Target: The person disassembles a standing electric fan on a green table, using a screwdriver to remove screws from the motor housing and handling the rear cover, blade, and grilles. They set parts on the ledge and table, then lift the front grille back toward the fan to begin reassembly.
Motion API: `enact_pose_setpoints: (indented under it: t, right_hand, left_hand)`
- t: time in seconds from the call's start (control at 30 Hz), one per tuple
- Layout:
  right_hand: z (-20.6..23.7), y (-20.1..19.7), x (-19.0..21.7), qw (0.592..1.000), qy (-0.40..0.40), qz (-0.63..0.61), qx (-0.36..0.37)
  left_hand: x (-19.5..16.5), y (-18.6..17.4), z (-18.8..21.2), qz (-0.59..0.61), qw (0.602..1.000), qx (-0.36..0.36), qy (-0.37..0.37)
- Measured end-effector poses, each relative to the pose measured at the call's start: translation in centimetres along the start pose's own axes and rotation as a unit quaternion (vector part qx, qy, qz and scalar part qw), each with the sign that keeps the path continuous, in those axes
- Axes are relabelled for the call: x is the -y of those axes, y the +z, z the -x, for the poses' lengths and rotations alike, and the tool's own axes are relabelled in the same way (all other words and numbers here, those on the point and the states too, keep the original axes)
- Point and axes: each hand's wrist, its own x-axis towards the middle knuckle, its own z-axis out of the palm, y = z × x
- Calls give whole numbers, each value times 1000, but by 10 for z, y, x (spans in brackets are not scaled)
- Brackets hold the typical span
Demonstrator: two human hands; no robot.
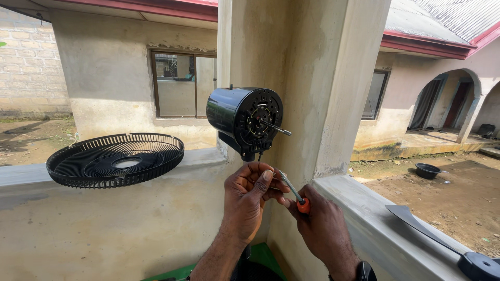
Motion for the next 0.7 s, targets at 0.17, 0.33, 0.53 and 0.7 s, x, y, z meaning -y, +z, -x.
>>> enact_pose_setpoints:
  t: [0.17, 0.33, 0.53, 0.7]
  right_hand:
    - [4, -4, 2, 999, -24, 28, 9]
    - [3, -7, 0, 998, -49, 36, 12]
    - [1, -6, -10, 995, -70, 69, 15]
    - [-3, -8, -13, 996, -72, 44, 28]
  left_hand:
    - [2, -5, 3, 5, 1000, 0, -5]
    - [3, -5, 5, -14, 1000, 2, 8]
    - [3, -2, 6, -93, 995, -4, 19]
    - [2, 5, 2, -94, 995, -11, 17]
